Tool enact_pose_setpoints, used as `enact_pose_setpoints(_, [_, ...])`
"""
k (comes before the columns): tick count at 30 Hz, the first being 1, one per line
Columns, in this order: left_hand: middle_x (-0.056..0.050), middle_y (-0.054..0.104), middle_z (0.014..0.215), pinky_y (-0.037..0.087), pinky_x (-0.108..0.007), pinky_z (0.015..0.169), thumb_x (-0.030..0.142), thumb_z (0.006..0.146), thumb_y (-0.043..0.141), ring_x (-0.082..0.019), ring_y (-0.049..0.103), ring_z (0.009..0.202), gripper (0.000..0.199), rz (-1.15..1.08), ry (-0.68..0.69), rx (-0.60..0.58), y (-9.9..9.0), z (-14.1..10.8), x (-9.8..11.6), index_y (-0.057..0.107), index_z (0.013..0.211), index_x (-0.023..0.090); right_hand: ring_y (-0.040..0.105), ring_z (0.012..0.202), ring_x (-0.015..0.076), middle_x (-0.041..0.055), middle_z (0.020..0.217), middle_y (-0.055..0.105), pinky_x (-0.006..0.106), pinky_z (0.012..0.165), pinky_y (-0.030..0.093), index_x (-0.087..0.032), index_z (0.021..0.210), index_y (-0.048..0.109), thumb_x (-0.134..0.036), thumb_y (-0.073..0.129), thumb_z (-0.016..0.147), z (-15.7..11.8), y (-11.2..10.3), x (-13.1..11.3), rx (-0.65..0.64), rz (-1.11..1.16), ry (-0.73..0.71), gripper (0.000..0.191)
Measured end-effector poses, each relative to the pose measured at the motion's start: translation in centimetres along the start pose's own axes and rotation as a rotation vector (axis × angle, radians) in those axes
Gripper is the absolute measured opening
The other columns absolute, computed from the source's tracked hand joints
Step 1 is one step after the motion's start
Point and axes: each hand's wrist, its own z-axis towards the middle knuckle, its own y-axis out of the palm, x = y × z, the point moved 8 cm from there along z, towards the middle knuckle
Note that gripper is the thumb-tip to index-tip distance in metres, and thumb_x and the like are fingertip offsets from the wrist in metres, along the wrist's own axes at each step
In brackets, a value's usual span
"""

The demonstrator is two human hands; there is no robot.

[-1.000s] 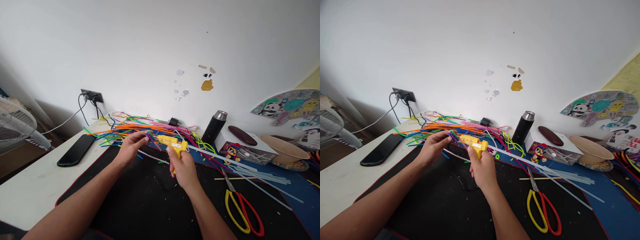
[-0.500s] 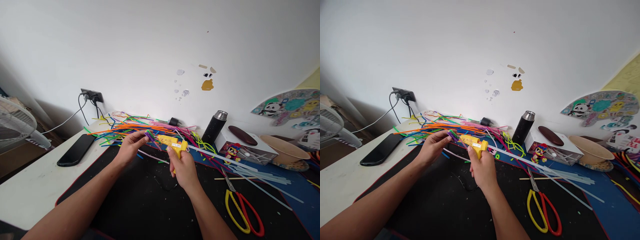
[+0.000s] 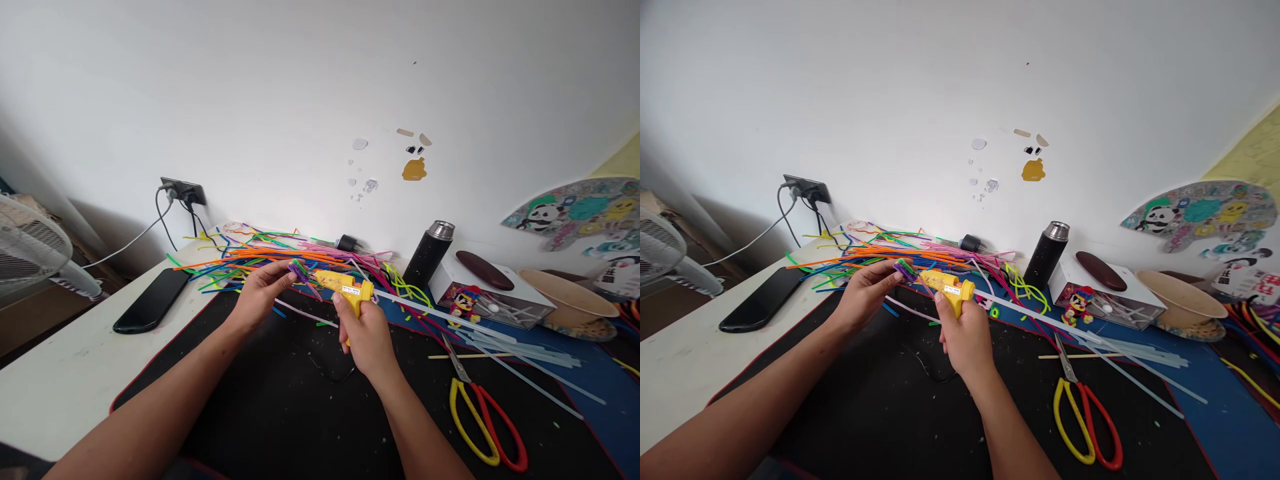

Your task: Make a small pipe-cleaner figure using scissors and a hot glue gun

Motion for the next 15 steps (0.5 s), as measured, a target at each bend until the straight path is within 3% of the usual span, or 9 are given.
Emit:
enact_pose_setpoints(9, [-0.008, 0.081, 0.095, 0.056, -0.04, 0.093, 0.045, 0.067, 0.093, -0.027, 0.073, 0.093, 0.041, -0.025, 0.004, 0.138, -1.8, 1.1, -1.2, 0.083, 0.097, 0.019, 0.047, 0.034, 0.0104, -0.0041, 0.043, 0.051, 0.023, 0.038, 0.036, -0.019, 0.068, 0.059, -0.075, 0.063, 0.086, 1.0, -0.3, 1.1, 0.03, 0.179, -0.03, 0.059])
enact_pose_setpoints(15, [-0.007, 0.081, 0.092, 0.056, -0.039, 0.089, 0.051, 0.066, 0.092, -0.027, 0.072, 0.091, 0.043, 0.012, 0.001, 0.129, -1.8, 1.2, -1.5, 0.082, 0.094, 0.019, 0.046, 0.035, 0.0096, -0.0063, 0.045, 0.049, 0.021, 0.038, 0.033, -0.017, 0.08, 0.065, -0.07, 0.067, 0.087, 1.5, -0.2, 2.2, 0.061, 0.369, -0.032, 0.054])
